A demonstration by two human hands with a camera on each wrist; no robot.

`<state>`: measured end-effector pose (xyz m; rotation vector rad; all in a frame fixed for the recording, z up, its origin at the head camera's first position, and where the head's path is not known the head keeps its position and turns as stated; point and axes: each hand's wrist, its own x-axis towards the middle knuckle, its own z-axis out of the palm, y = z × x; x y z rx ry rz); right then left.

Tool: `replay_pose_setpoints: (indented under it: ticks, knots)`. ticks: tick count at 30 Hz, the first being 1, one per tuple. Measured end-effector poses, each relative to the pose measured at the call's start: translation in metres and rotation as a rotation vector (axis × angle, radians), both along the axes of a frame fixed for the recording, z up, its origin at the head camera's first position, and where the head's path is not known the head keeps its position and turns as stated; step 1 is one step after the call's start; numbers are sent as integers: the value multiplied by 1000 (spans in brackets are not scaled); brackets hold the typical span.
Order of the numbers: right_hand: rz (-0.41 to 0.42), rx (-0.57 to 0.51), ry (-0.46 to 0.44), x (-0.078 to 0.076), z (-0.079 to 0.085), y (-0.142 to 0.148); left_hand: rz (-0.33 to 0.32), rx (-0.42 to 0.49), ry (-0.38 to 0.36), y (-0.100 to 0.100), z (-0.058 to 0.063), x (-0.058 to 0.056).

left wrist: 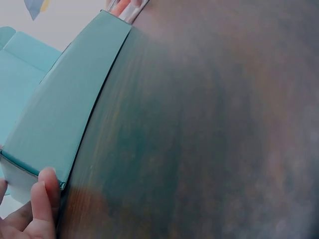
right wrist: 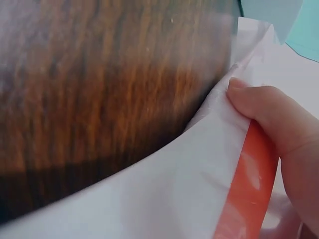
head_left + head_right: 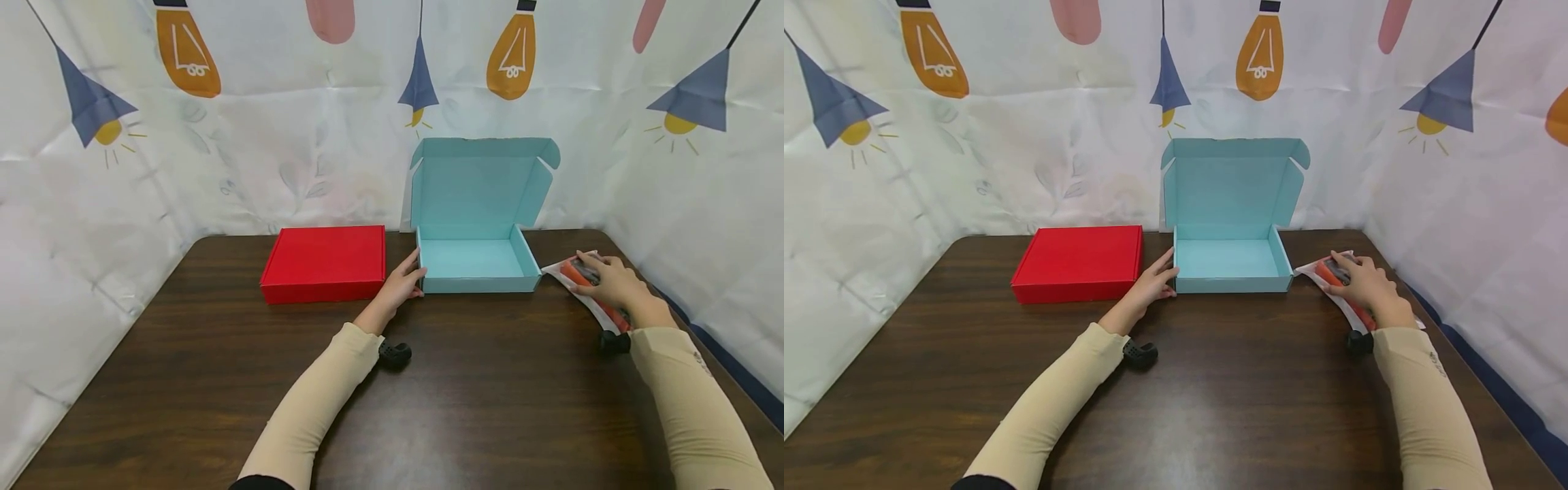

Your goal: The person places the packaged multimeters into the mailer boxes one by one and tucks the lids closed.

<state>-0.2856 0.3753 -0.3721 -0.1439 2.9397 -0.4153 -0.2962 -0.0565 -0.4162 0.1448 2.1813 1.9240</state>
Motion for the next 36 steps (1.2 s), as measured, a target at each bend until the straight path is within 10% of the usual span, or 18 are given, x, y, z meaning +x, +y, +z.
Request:
replay_pose_setpoints:
  ticks: [36]
  knots:
    - [122, -13, 145, 11, 50, -4, -34, -12, 14, -1, 0, -1]
